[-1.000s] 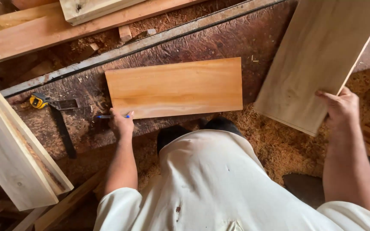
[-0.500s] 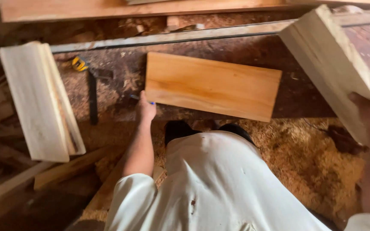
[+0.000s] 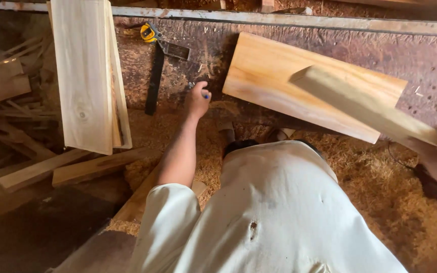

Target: Marking wooden boards with a square and pen for future cuts and organizing them on a workbench.

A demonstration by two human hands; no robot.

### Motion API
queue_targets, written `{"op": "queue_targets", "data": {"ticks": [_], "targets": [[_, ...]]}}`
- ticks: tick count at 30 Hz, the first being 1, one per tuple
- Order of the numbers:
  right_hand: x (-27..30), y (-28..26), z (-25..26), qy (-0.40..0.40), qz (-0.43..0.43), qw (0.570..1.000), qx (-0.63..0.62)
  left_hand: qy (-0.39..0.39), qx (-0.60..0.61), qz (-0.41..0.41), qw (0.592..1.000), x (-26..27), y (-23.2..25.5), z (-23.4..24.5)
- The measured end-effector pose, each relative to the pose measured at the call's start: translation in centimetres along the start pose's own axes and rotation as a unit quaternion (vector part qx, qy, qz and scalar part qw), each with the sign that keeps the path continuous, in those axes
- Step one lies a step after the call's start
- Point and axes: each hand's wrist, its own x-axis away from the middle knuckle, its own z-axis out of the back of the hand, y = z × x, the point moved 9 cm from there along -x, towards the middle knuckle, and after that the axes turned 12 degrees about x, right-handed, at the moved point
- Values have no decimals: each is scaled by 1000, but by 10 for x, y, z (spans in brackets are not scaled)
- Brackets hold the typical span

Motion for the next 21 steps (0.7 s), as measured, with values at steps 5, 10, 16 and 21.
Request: {"op": "queue_targets", "data": {"ticks": [5, 10, 16, 21], "targets": [[-1, -113, -25, -14, 4, 913, 408, -134, 0, 69, 989, 28, 68, 14], [-4, -166, -49, 5, 23, 897, 440, -249, 21, 42, 967, 33, 84, -7], [-15, -163, -75, -14, 9, 937, 349, -282, -3, 5, 959, 19, 82, -24], [-19, -153, -81, 63, 78, 930, 354, -265, 51, -66, 961, 12, 97, -22]]}}
